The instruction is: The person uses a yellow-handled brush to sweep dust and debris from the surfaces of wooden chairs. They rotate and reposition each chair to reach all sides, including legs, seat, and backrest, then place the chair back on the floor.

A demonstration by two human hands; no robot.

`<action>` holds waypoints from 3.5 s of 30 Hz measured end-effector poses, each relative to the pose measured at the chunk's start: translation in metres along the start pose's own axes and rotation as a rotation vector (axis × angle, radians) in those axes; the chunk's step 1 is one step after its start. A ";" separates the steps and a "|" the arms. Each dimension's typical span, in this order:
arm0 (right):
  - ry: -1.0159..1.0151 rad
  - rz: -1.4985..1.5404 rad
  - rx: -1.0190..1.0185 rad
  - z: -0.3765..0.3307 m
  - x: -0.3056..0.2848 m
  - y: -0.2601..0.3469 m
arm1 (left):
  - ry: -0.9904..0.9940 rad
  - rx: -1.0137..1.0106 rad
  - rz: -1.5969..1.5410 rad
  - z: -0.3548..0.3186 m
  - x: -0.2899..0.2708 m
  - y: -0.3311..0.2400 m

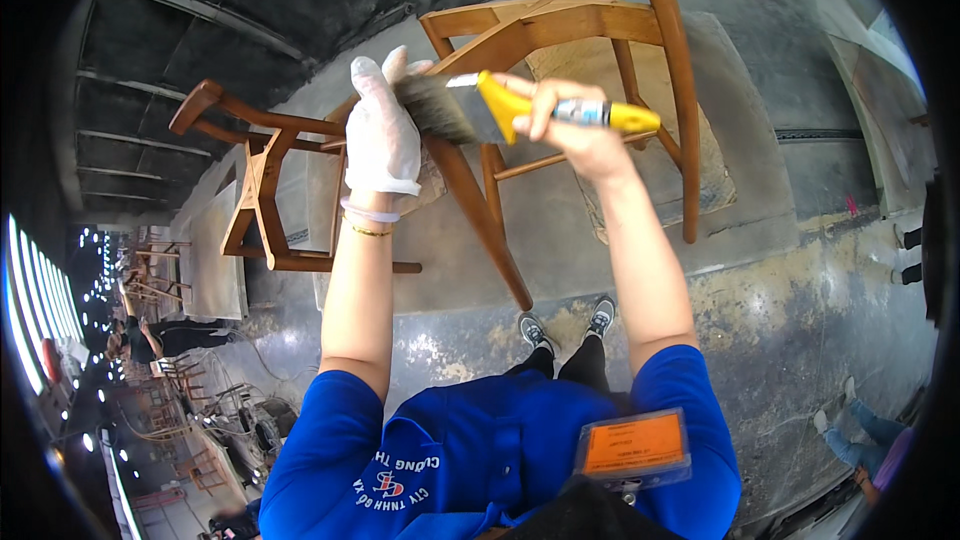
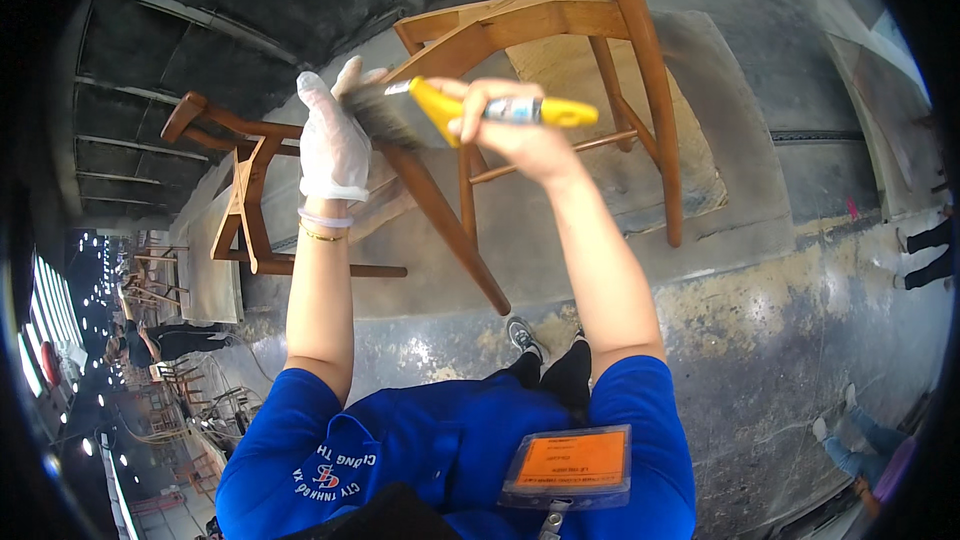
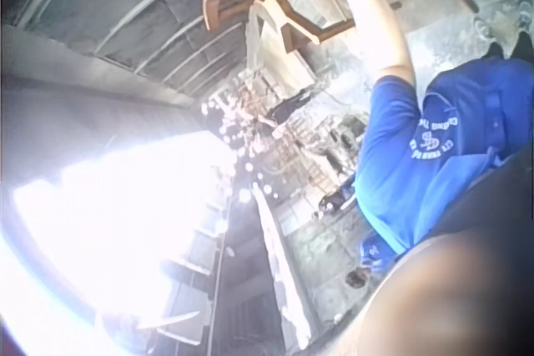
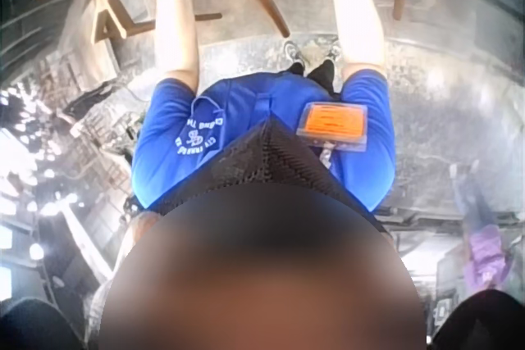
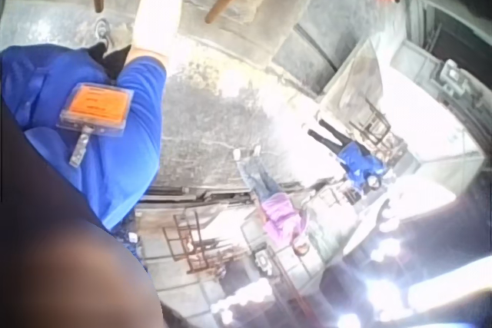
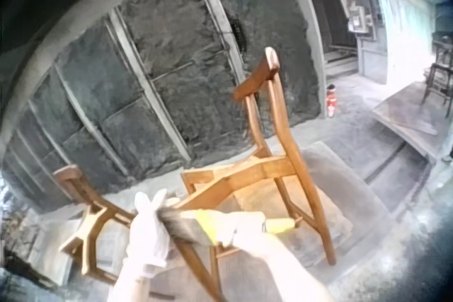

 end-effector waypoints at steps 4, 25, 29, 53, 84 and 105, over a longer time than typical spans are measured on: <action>-0.583 -0.244 0.034 0.025 -0.043 0.008 | 0.095 -0.119 -0.119 0.005 -0.003 -0.006; 0.631 -1.425 0.270 -0.252 0.059 -0.146 | 0.257 0.448 0.161 0.063 0.010 0.012; 0.358 -1.044 0.299 -0.187 0.053 -0.112 | 0.290 0.151 0.082 0.062 0.010 -0.003; -0.648 -0.463 0.389 -0.126 -0.095 -0.194 | -0.097 0.568 0.198 0.008 0.053 0.011; 0.126 0.105 0.737 -0.141 -0.106 -0.144 | -0.107 0.549 0.137 -0.008 0.072 -0.007; -0.752 0.162 0.819 -0.299 -0.157 -0.101 | -0.035 -0.104 -0.386 -0.114 0.087 -0.031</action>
Point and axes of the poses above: each hand's wrist, its own z-axis towards the middle knuckle, its own x-axis out of the palm, y = z × x, the point moved 1 cm from there along z, towards the middle knuckle, and after that the axes turned 12 degrees about x, right-handed, at the moved point
